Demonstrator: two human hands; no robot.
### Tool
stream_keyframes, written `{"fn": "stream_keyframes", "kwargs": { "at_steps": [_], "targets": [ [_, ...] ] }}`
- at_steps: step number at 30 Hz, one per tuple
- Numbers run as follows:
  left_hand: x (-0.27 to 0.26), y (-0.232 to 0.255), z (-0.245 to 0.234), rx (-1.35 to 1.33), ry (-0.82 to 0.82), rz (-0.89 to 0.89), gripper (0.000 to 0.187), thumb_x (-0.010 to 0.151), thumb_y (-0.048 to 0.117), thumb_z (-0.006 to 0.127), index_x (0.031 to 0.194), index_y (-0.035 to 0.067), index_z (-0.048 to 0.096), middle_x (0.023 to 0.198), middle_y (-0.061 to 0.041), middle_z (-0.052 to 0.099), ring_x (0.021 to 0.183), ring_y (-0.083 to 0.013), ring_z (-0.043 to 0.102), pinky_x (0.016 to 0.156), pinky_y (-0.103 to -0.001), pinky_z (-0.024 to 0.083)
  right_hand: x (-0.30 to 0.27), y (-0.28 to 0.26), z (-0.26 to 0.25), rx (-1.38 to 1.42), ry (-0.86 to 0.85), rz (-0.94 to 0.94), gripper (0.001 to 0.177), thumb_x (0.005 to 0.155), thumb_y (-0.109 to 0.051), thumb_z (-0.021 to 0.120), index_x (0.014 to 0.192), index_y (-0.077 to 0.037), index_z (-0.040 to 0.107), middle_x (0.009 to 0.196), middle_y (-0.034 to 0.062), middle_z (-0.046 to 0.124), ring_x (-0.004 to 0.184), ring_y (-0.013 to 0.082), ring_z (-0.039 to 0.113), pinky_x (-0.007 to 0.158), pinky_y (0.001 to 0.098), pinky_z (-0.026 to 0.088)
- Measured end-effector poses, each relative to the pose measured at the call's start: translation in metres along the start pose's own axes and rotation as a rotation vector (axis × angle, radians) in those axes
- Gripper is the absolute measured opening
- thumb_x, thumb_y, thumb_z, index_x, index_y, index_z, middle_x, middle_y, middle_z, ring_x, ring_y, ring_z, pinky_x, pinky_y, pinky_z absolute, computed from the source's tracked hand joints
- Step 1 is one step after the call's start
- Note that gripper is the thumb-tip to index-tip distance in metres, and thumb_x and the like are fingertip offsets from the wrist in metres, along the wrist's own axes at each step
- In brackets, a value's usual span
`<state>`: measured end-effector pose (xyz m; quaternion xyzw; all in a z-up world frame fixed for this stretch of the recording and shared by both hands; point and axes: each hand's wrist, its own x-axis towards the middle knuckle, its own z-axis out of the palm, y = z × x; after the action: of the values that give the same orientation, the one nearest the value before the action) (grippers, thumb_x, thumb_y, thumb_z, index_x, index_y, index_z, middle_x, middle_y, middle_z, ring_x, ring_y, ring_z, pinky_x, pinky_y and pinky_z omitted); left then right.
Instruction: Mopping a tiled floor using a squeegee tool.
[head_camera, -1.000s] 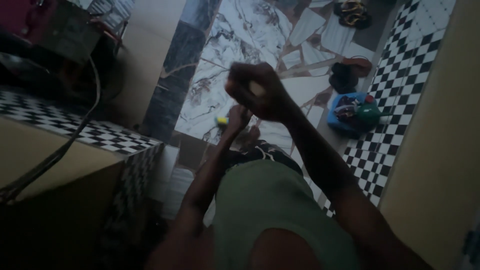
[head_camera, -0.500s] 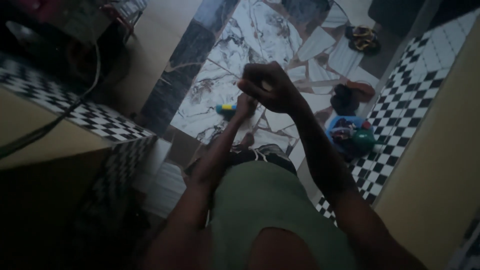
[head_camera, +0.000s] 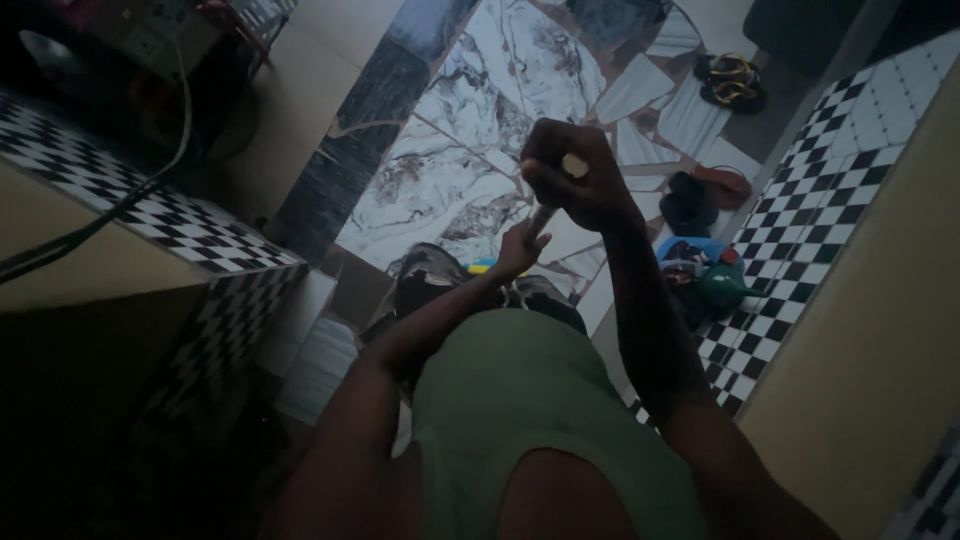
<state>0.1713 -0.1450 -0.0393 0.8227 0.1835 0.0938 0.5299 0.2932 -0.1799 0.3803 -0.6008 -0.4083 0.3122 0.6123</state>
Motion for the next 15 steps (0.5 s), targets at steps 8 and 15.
{"fn": "stream_keyframes", "kwargs": {
  "at_steps": [8, 15],
  "targets": [
    [0.014, 0.007, 0.034, 0.644, -0.139, -0.080, 0.032, 0.095, 0.037, 0.072, 0.098, 0.006, 0.066, 0.089, -0.019, 0.068, 0.083, -0.0414, 0.066, 0.071, -0.051, 0.051, -0.031, 0.028, 0.002, -0.182, -0.004, -0.118, 0.023, 0.101, -0.024, 0.071, 0.095, -0.003, 0.062, 0.078, 0.0059, 0.062, 0.070, 0.0119, 0.061, 0.065, 0.0304, 0.046],
    [0.021, 0.049, -0.002, 3.873, -0.057, -0.882, 0.037, 0.098, 0.044, 0.065, 0.106, 0.008, 0.066, 0.098, -0.005, 0.069, 0.093, -0.0187, 0.067, 0.085, -0.036, 0.054, -0.070, 0.067, 0.049, -0.302, 0.083, -0.096, 0.018, 0.093, -0.022, 0.075, 0.096, -0.006, 0.067, 0.077, 0.0110, 0.068, 0.073, 0.0191, 0.070, 0.065, 0.0348, 0.051]
  ]
}}
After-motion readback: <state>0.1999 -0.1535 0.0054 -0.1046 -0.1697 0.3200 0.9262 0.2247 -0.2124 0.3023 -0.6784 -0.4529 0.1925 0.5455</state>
